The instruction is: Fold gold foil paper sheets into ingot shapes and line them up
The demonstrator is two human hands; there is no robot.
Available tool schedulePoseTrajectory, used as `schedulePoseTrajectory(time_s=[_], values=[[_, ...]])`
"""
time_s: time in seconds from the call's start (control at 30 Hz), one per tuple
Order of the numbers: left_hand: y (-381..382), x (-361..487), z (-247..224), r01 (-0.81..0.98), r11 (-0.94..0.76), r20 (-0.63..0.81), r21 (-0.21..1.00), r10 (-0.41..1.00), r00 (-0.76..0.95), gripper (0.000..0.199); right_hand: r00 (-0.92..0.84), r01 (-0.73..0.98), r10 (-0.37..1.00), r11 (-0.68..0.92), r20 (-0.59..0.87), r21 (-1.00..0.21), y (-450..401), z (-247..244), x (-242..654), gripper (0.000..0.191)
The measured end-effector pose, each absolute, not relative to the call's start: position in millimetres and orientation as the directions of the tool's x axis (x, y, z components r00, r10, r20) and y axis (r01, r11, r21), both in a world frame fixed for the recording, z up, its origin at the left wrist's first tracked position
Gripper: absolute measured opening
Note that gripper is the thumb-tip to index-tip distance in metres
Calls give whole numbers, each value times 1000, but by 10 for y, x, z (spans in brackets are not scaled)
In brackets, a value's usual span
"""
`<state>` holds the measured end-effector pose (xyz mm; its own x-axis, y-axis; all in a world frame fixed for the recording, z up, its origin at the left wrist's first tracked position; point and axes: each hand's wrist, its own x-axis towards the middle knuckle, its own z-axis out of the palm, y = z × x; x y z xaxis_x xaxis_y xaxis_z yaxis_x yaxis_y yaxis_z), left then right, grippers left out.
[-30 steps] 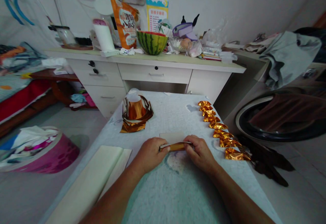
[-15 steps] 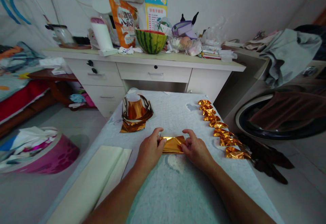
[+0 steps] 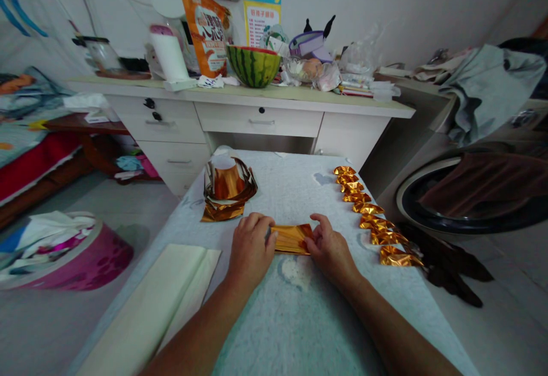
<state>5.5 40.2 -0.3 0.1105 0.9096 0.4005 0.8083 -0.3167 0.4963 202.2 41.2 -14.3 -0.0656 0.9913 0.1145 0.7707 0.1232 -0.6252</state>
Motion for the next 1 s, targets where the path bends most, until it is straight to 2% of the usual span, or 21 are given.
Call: schedulePoseTrajectory(time_s=[0.1, 0.27, 0.6, 1.0], values=[[344, 86, 87, 814, -408, 392, 413, 887, 246, 10, -58, 767, 990, 125, 126, -629, 419, -152, 2020, 46], [258, 180, 105, 782, -479, 219, 399, 878, 426, 16, -61, 769, 989, 133, 136, -625, 423, -190, 2030, 47], [209, 241, 96, 837, -446, 118, 316, 894, 432, 21, -5, 809, 998, 38, 59, -587, 397, -120, 2015, 46], [95, 310, 205, 890, -396, 26, 225, 916, 401, 27, -23, 785, 998, 50, 51, -618, 401, -94, 2022, 40]])
